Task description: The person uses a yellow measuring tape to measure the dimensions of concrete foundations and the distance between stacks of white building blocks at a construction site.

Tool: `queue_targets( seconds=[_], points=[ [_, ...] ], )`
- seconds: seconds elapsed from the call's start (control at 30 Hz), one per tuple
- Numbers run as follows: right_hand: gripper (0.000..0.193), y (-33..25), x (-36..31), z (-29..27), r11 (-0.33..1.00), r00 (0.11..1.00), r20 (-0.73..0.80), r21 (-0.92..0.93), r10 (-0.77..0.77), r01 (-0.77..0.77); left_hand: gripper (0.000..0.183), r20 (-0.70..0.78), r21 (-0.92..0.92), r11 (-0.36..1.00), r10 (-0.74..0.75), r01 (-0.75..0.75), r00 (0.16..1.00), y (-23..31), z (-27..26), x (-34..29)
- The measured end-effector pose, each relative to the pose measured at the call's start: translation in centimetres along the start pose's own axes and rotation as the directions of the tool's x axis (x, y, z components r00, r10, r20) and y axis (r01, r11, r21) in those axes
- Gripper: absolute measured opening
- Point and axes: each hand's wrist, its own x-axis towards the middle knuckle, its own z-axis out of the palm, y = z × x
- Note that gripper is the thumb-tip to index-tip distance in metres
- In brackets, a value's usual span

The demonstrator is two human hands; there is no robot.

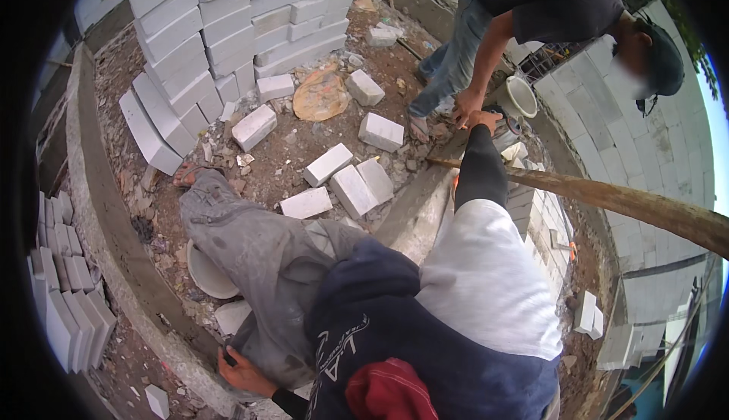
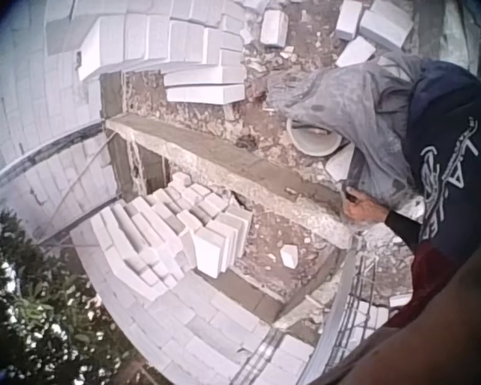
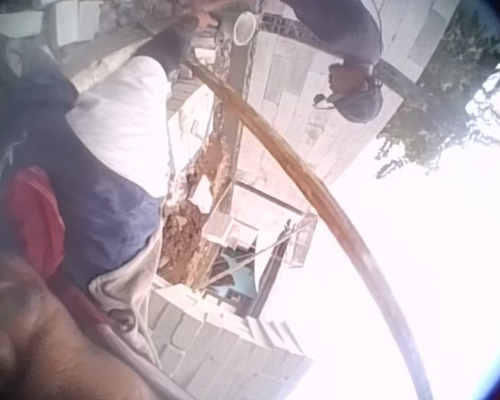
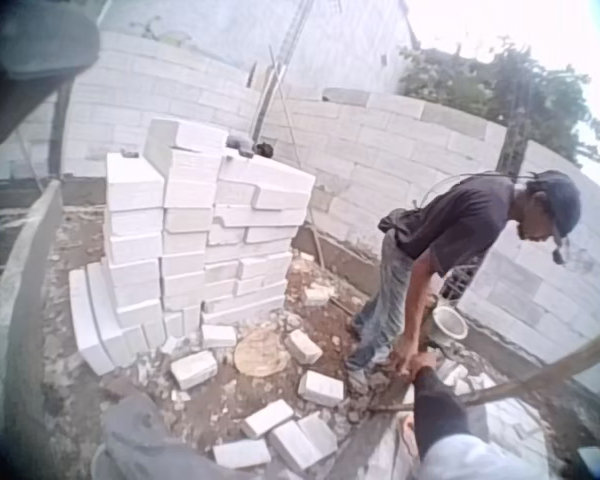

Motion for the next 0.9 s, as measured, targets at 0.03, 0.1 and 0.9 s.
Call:
queue_targets(
  seconds=[0.03, 0.1, 0.9],
  points=[
    [0.03, 0.1, 0.7, 0.7, 0.998, 0.996, 0.077, -0.012, 0.055, -0.054, 0.029, -0.028, -0.019, 0.999, 0.042, -0.043, 0.999, -0.8, 0.0, 0.2],
    [0.021, 0.1, 1.8, 1.4, 0.963, 0.933, 0.243, -0.093, 0.267, -0.251, 0.029, -0.008, 0.004, 1.0, 0.006, -0.006, 1.0, 0.0, -0.4, 0.3],
    [0.007, 1.3, 0.9, 1.1, 0.995, 0.968, 0.253, 0.093, -0.007, -0.017, 0.046, 0.068, -0.044, 0.998, -0.033, 0.036, 0.997, 1.3, -2.5, 1.0]
  ],
)
